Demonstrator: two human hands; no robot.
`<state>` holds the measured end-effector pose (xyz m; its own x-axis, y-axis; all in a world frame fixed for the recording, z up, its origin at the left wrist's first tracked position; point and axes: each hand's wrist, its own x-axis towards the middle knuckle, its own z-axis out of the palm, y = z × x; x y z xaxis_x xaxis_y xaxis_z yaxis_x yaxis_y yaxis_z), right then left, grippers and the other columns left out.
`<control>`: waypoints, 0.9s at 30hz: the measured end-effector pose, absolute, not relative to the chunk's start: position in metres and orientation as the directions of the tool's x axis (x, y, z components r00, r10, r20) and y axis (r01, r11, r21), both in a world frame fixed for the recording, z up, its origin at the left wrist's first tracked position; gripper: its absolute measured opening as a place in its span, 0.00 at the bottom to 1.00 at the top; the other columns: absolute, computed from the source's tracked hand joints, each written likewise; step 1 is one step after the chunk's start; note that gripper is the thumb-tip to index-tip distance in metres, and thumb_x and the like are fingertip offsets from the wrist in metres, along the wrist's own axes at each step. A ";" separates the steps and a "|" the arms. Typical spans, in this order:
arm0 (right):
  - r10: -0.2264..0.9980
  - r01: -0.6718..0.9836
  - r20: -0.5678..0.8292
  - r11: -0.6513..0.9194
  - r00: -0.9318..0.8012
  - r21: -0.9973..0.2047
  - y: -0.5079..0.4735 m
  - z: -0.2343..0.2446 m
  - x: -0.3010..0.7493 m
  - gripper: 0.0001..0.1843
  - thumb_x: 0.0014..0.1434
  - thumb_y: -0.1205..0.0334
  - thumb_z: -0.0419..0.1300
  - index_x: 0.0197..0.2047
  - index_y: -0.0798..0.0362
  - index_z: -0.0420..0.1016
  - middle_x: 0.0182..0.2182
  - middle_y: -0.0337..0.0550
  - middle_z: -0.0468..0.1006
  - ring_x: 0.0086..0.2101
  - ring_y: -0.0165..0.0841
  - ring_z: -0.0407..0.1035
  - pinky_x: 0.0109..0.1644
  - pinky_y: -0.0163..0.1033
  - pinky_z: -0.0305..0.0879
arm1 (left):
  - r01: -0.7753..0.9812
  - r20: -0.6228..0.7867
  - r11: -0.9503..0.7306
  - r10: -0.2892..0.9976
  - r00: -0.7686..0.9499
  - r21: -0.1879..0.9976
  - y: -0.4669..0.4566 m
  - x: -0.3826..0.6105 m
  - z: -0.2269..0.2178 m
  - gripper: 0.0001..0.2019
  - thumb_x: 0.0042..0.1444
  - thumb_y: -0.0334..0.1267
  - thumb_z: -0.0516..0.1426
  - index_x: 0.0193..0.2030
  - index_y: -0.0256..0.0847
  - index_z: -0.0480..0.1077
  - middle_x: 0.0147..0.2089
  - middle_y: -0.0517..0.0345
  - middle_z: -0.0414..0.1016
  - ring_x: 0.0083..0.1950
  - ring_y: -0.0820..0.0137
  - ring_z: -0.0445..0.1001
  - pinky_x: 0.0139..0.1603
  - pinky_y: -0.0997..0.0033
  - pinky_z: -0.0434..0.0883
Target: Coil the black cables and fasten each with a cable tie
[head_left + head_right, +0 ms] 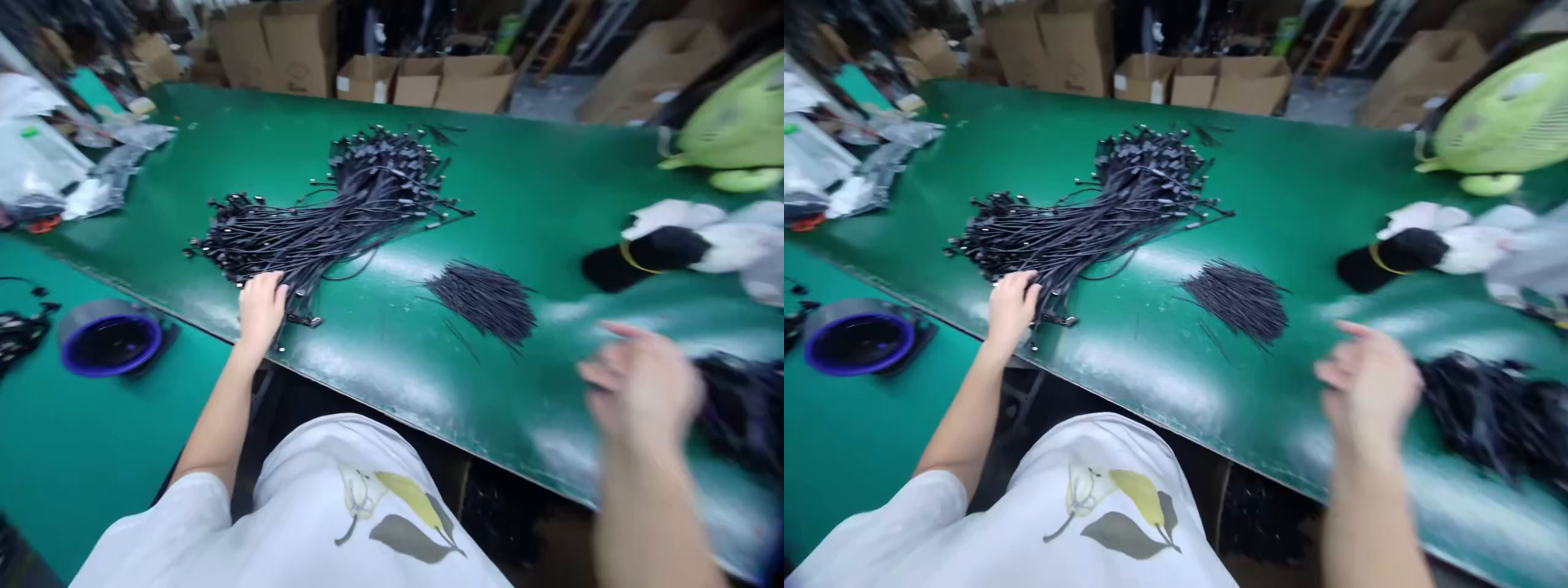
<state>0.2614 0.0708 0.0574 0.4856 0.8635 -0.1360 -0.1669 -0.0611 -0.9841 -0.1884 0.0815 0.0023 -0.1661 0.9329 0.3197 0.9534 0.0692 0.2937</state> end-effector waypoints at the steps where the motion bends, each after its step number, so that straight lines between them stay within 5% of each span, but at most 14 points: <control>1: 0.891 -0.191 -0.183 -0.112 0.415 -0.975 0.070 0.054 0.239 0.15 0.56 0.49 0.65 0.25 0.49 0.76 0.14 0.30 0.51 0.14 0.20 0.42 0.17 0.36 0.35 | 0.954 0.331 0.029 0.935 -0.131 0.297 0.085 -0.184 0.006 0.18 0.65 0.41 0.49 0.56 0.36 0.69 0.55 0.44 0.72 0.57 0.56 0.67 0.60 0.58 0.61; 4: 0.928 -0.250 -0.271 -0.208 0.254 -0.946 0.076 0.041 0.177 0.21 0.59 0.42 0.60 0.34 0.52 0.78 0.17 0.30 0.55 0.14 0.20 0.46 0.16 0.32 0.51 | 0.944 0.369 -0.082 0.929 -0.044 0.319 0.093 -0.174 0.013 0.18 0.65 0.43 0.48 0.57 0.39 0.69 0.56 0.46 0.72 0.58 0.56 0.67 0.61 0.57 0.60; 6: 0.954 -0.464 -0.300 -0.269 -0.009 -0.844 0.080 0.039 0.146 0.23 0.63 0.40 0.53 0.39 0.52 0.75 0.23 0.34 0.66 0.17 0.21 0.56 0.25 0.32 0.68 | 0.939 0.381 -0.102 0.924 -0.033 0.329 0.091 -0.175 0.015 0.19 0.65 0.44 0.48 0.58 0.41 0.68 0.56 0.46 0.72 0.58 0.56 0.67 0.62 0.56 0.60; 8: 0.949 -0.579 -0.255 -0.317 -0.188 -0.751 0.079 0.044 0.125 0.26 0.66 0.38 0.46 0.44 0.50 0.73 0.31 0.36 0.72 0.22 0.22 0.64 0.38 0.35 0.74 | 0.945 0.393 -0.062 0.917 -0.073 0.320 0.085 -0.184 0.013 0.21 0.64 0.44 0.50 0.60 0.40 0.66 0.58 0.43 0.69 0.60 0.52 0.65 0.63 0.52 0.60; 12: 0.930 -0.526 -0.197 -0.341 -0.311 -0.779 0.068 0.059 0.112 0.32 0.66 0.34 0.36 0.51 0.47 0.70 0.39 0.39 0.75 0.29 0.25 0.71 0.47 0.41 0.73 | 0.960 0.319 0.106 0.929 -0.189 0.259 0.069 -0.214 0.001 0.26 0.62 0.44 0.53 0.65 0.37 0.61 0.61 0.35 0.65 0.62 0.42 0.62 0.60 0.43 0.62; 15: 0.944 -0.511 -0.125 -0.274 -0.306 -0.814 0.063 0.063 0.112 0.33 0.65 0.33 0.36 0.53 0.46 0.69 0.46 0.43 0.75 0.40 0.31 0.74 0.51 0.46 0.71 | 0.960 0.249 0.149 0.946 -0.208 0.239 0.064 -0.228 -0.009 0.26 0.62 0.42 0.51 0.66 0.39 0.60 0.58 0.38 0.67 0.58 0.44 0.66 0.57 0.44 0.66; 19: 0.949 -0.542 -0.089 -0.247 -0.301 -0.803 0.059 0.061 0.112 0.33 0.66 0.34 0.35 0.55 0.46 0.66 0.55 0.46 0.72 0.55 0.36 0.69 0.57 0.50 0.67 | 0.951 0.247 0.164 0.941 -0.231 0.263 0.064 -0.231 -0.014 0.25 0.61 0.41 0.52 0.64 0.38 0.62 0.53 0.38 0.70 0.55 0.45 0.69 0.56 0.45 0.67; 27: 0.965 -0.579 -0.051 -0.197 -0.258 -0.791 0.044 0.059 0.124 0.30 0.66 0.35 0.39 0.53 0.45 0.69 0.55 0.45 0.73 0.54 0.37 0.70 0.58 0.51 0.66 | 0.920 0.251 0.181 0.928 -0.277 0.348 0.043 -0.233 -0.019 0.27 0.59 0.37 0.53 0.66 0.35 0.59 0.55 0.40 0.70 0.47 0.58 0.75 0.53 0.57 0.70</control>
<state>0.1240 0.0437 0.0587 -0.2580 0.9648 -0.0510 -0.5791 -0.1967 -0.7912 -0.2334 0.0432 -0.0191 -0.2768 0.9277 0.2507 0.9201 0.1806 0.3475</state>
